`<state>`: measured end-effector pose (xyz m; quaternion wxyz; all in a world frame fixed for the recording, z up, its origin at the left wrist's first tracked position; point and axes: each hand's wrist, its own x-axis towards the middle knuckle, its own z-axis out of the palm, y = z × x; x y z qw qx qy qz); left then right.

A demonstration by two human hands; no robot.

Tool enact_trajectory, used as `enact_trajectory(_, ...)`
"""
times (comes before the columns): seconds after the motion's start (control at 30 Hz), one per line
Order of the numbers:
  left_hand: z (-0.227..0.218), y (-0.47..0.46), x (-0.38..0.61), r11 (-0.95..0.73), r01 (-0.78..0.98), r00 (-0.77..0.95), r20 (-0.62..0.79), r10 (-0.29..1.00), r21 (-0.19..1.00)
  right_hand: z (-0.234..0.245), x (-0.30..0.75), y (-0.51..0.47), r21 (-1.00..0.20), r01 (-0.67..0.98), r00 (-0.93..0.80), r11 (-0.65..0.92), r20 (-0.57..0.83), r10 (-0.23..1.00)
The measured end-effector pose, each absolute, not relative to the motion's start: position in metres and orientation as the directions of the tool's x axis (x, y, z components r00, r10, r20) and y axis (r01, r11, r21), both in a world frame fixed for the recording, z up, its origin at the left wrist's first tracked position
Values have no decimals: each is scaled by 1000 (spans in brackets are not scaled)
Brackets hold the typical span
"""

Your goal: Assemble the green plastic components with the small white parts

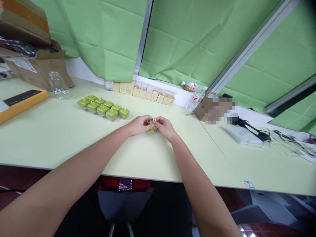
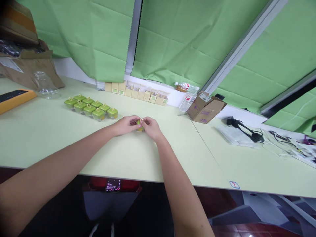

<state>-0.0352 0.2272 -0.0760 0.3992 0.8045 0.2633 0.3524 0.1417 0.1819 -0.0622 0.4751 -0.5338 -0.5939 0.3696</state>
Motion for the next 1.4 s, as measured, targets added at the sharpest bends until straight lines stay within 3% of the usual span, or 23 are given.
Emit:
enact_trajectory(0.73, -78, 230, -34, -493, 115, 607, 332, 722, 862, -63, 141, 183, -931, 326, 39, 162, 184, 982)
enact_trajectory(1.0, -79, 232, -35, -482, 85, 592, 345, 729, 872, -58, 140, 180, -951, 299, 59, 83, 105, 993)
enact_trajectory(1.4, -78, 232, -35, -378, -3, 616, 300, 728, 926, -62, 141, 182, -937, 322, 28, 137, 154, 988)
